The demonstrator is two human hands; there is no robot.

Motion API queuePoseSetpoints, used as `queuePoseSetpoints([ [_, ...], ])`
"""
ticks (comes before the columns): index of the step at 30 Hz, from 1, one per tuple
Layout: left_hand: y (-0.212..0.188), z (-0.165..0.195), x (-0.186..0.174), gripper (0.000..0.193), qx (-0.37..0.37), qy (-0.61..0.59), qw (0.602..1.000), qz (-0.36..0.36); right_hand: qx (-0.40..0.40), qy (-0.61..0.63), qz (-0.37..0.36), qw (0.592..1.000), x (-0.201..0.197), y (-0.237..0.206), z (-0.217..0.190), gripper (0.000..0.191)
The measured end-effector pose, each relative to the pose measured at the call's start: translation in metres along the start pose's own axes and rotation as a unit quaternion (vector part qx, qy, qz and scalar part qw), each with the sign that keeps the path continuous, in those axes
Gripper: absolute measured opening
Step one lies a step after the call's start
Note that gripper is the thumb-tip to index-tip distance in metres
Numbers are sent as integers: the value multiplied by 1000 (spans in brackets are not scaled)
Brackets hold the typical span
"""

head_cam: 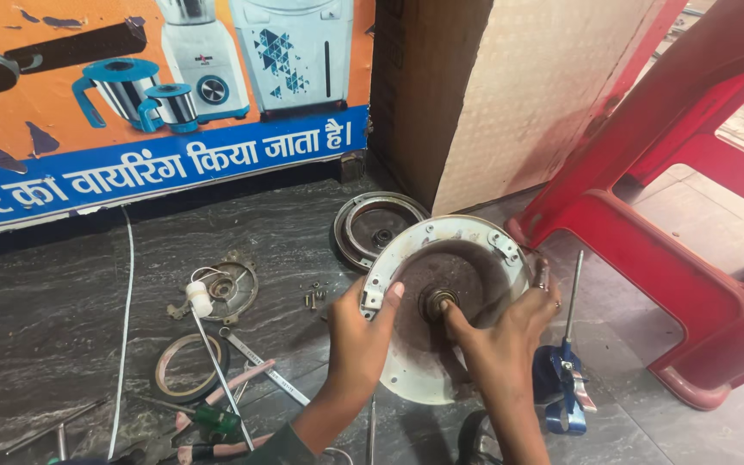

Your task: The person assembles a motor by placing a copper-wound stator into a white circular housing, tapping it into place with a hammer, and then fitting a metal cover over the assembly. The person uses both hands to align and secure the components.

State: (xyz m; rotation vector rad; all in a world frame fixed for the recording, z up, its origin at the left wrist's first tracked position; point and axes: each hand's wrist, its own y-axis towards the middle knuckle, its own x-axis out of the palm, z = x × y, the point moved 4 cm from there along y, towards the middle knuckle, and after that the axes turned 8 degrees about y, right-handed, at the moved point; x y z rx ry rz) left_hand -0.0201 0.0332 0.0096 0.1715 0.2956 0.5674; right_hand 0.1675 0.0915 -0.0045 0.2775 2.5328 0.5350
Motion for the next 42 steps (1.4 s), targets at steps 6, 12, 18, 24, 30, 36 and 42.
queuePoseSetpoints([
  [6,-10,-95,21,28,-111,-145,983,31,85,193,-70,975,-3,15,75,85],
  [12,-48,-180,38,31,-232,-98,963,94,148,4,-115,982,24,-9,127,47],
  [18,-74,-202,85,32,-274,-73,956,73,126,18,-115,985,2,2,191,41],
  [24,-72,-232,90,31,-264,-77,961,36,156,238,-8,959,14,5,242,76],
  [30,-119,-234,105,33,-284,-15,958,14,154,279,24,948,-6,37,286,88],
  [36,-129,-236,106,34,-252,49,966,31,235,310,17,921,3,53,276,76],
  [42,-119,-241,113,34,-224,57,972,29,200,290,46,935,10,86,250,73],
])
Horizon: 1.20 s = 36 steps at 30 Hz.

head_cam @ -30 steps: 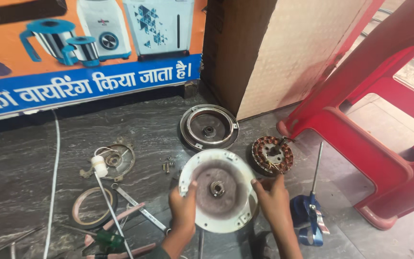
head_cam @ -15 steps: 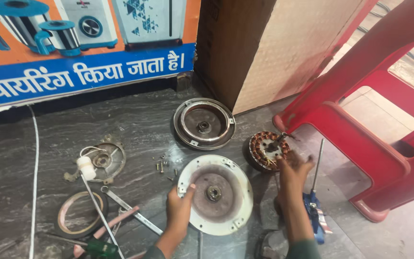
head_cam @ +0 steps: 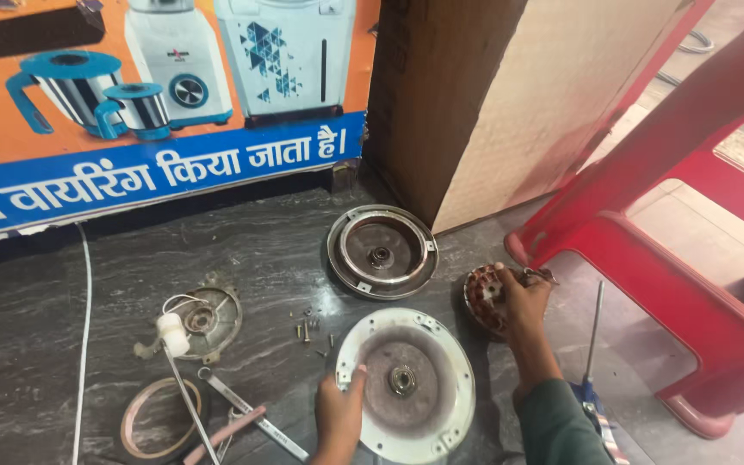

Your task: The person assembles a motor by placing a copper-wound stator into a white circular housing, tapping it into place with a hammer, and then fitting a metal cover over the assembly. The person uses both hands to align and secure the components.

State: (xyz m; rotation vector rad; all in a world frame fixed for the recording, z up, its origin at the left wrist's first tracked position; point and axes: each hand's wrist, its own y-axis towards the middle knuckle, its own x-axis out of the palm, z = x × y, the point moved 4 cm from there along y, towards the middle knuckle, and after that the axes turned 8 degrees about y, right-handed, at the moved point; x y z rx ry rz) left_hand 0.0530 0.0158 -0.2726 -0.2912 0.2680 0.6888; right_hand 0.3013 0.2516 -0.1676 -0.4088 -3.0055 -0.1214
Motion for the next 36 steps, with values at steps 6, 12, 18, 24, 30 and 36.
queuePoseSetpoints([
  [6,-12,5,6,33,-16,-12,1000,4,14,-76,50,996,-10,4,-3,60],
  [12,-43,-16,4,34,-75,-105,991,17,12,10,-58,998,-35,-31,6,54],
  [18,-66,-26,-43,34,-98,-237,966,41,32,4,-75,997,-64,-86,-11,44],
  [24,-41,75,-64,27,36,-292,953,70,123,40,-90,988,-43,-124,-24,42],
  [30,-13,198,-33,29,165,-317,931,75,-48,-274,-93,956,-3,-114,-33,33],
  [36,-37,229,-33,25,153,-302,933,119,94,55,-152,982,-4,-125,-30,48],
])
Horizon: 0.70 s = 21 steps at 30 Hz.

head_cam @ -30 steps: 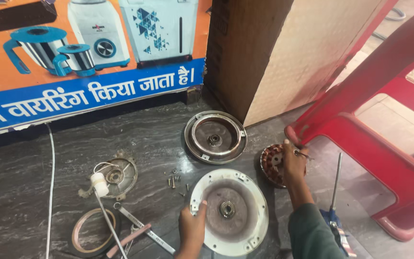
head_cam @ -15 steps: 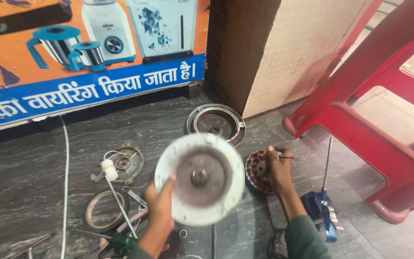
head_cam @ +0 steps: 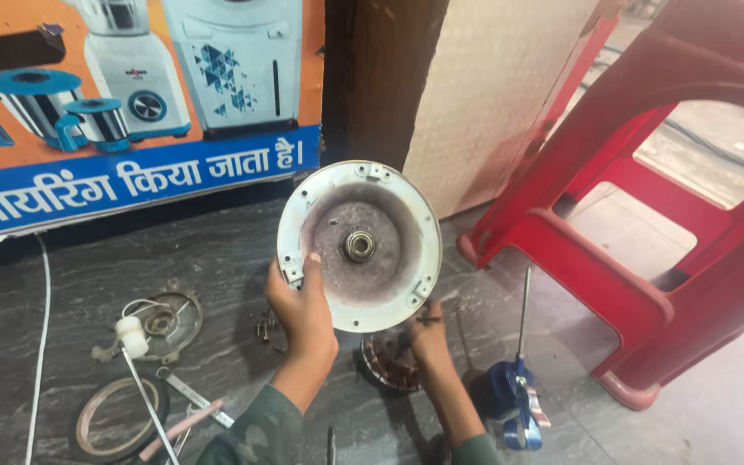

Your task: The person assembles a motor by placing a copper-wound stator into a white circular housing, tapping it into place with a hammer, and then fitting a metal cover over the assembly. The person uses both hands to align and secure the components.

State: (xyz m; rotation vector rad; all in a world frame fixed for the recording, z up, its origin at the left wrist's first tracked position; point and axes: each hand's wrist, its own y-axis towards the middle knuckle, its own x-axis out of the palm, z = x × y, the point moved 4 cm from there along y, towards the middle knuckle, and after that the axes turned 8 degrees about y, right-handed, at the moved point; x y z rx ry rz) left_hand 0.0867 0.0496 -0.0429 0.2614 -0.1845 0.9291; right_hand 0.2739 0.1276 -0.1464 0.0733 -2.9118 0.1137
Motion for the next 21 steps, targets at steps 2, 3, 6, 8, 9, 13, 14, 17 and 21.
queuePoseSetpoints([
  [2,-15,-2,0,26,-26,-9,1000,4,41,37,-18,998,-7,-10,0,48],
  [3,-19,-3,0,27,-37,-15,999,8,60,56,-30,996,-9,-14,3,48],
  [6,-32,-6,3,31,-33,-26,999,17,21,29,-14,999,-20,-26,14,44],
  [8,-37,-6,7,28,-8,-27,1000,1,-83,-101,29,991,-27,-31,20,40],
  [9,-39,-6,9,27,2,-28,1000,-6,-135,-167,51,975,-29,-33,21,39],
  [13,-38,1,16,31,101,58,993,-18,-141,-200,65,967,-30,-30,21,37],
  [14,-37,2,19,26,96,61,993,-37,-114,-210,76,968,-28,-30,19,36],
  [17,-38,11,33,21,111,64,988,-85,-101,-210,72,970,-24,-40,0,33],
  [21,-34,33,48,18,188,118,969,-111,-63,-209,85,972,-19,-53,-18,28],
])
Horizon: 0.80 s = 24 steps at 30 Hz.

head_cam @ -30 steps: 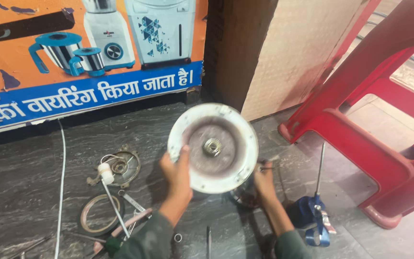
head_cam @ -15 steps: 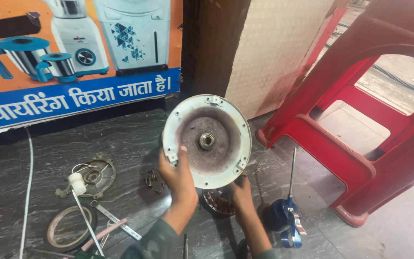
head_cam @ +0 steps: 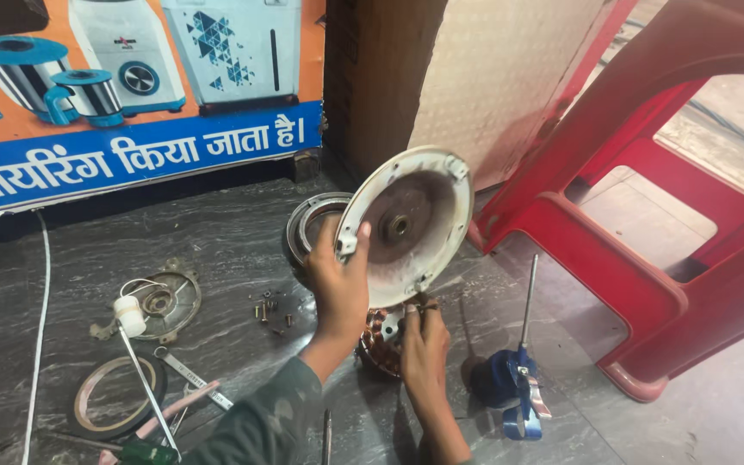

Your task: The person assembles a motor by placing a copper-wound stator into a white circular housing, tapping it into place with a hammer, and then fitting a metal cover over the assembly. The person uses both hands to align and secure the components.

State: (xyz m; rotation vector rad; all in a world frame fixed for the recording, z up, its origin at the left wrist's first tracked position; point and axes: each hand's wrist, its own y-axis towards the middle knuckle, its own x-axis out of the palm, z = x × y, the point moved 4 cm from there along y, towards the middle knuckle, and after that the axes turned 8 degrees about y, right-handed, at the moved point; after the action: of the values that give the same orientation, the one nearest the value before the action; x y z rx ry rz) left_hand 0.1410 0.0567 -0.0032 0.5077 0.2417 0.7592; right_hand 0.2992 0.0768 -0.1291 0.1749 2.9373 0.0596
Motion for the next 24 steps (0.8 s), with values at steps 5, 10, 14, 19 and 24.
queuePoseSetpoints([
  [5,18,16,10,22,104,100,986,-86,-54,-11,8,998,-6,-3,-10,26],
  [10,19,15,12,34,227,132,948,-183,-70,-61,-40,995,-4,-2,-12,32],
  [14,12,8,19,35,250,119,932,-233,-52,-82,-80,992,-12,8,-14,35],
  [19,-10,9,19,44,315,141,893,-289,-139,-110,-75,981,-20,2,-17,22],
  [24,-30,14,9,47,355,160,864,-318,-151,-128,-92,976,-25,-7,-9,14],
])
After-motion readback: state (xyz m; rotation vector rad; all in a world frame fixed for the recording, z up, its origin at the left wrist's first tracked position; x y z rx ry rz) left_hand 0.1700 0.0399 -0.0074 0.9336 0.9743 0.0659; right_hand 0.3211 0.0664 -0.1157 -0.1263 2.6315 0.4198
